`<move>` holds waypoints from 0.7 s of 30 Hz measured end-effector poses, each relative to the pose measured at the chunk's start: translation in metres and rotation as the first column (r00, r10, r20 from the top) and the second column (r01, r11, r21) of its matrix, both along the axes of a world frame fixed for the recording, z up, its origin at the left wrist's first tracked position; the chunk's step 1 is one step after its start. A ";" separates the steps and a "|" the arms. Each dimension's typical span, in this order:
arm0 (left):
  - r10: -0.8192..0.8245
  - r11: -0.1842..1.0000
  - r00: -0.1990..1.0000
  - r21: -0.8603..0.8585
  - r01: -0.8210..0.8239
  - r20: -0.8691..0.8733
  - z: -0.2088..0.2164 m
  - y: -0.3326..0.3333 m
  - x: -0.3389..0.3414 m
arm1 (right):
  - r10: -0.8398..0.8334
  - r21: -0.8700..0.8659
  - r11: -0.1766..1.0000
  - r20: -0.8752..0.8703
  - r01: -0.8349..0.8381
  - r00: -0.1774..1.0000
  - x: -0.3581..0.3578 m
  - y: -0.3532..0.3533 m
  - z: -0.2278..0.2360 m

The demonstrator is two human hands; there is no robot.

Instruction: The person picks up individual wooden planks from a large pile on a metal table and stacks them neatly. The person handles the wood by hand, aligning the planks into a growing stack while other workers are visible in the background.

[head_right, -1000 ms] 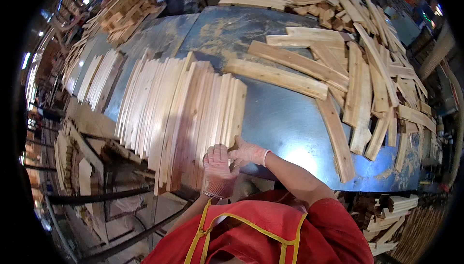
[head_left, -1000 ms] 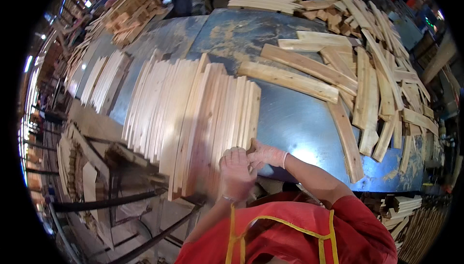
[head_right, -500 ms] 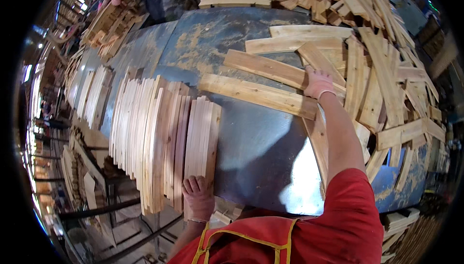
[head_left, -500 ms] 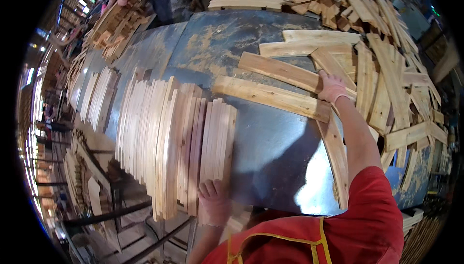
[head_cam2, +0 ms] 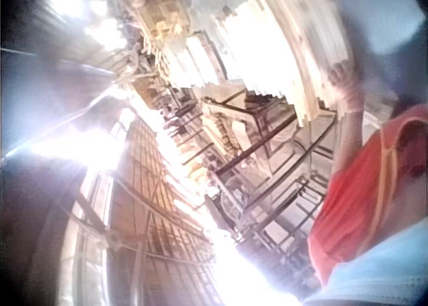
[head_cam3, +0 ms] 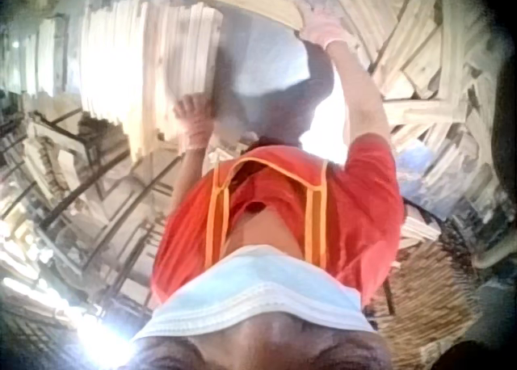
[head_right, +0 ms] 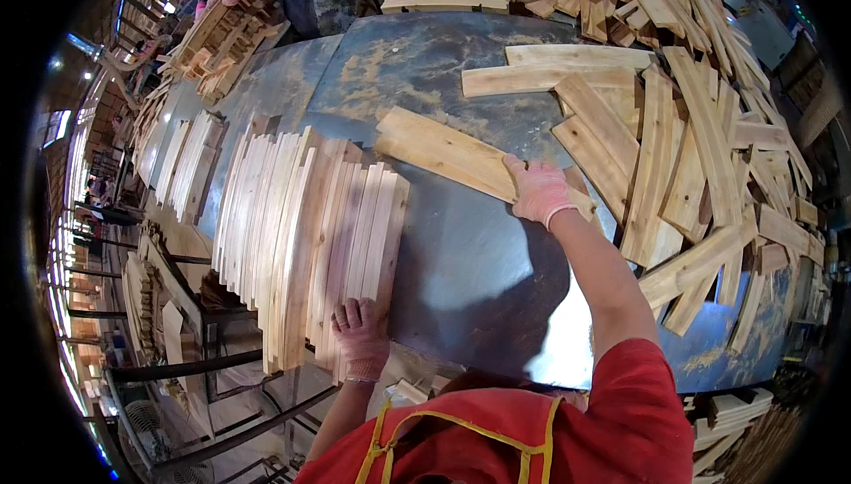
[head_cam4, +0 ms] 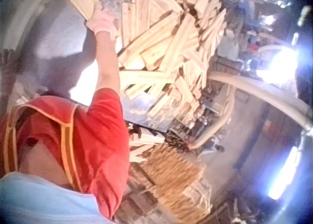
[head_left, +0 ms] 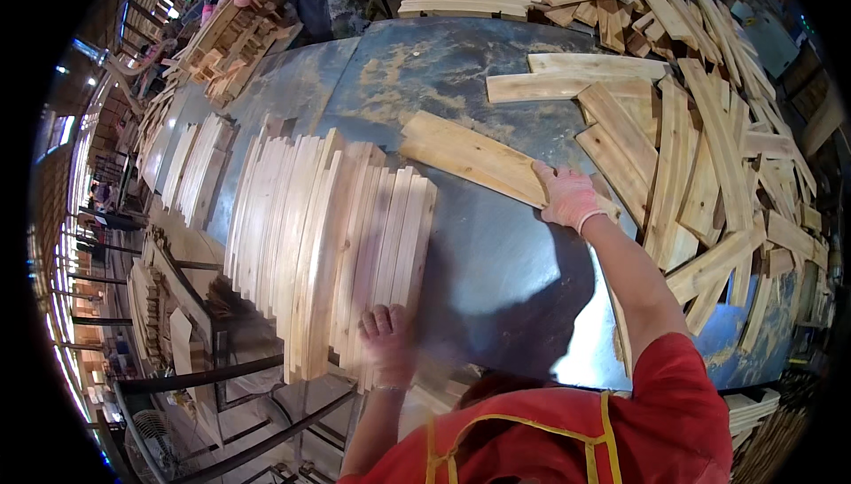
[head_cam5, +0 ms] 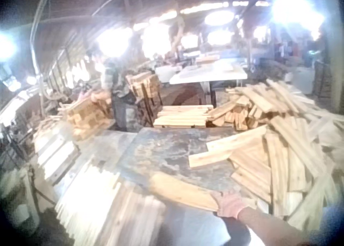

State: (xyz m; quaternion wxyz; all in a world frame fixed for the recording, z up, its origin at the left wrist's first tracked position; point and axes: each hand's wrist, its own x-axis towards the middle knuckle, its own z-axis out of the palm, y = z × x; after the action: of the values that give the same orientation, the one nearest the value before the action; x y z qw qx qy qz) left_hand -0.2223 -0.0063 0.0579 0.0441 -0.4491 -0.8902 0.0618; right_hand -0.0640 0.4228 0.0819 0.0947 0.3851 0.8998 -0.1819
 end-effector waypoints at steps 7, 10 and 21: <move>-0.009 0.995 0.991 0.103 -0.004 0.131 0.009 -0.001 -0.001 | -0.410 -0.842 0.539 -0.228 0.033 0.883 0.017 -0.167 0.011; -0.141 0.971 0.978 0.213 0.107 0.152 -0.017 -0.013 -0.016 | -0.169 -0.710 0.705 -0.178 -0.007 0.969 -0.021 -0.260 -0.047; -0.242 0.968 0.965 0.096 0.232 0.101 -0.002 0.010 0.018 | -0.561 0.162 0.614 -0.600 0.773 0.571 0.181 -0.139 0.025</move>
State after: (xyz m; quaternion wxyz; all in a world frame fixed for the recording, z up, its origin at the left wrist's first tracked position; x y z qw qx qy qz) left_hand -0.2040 0.0039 0.0560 0.0199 -0.5529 -0.8330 -0.0063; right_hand 0.1167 0.2841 0.1070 -0.2981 0.6535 0.6879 -0.1040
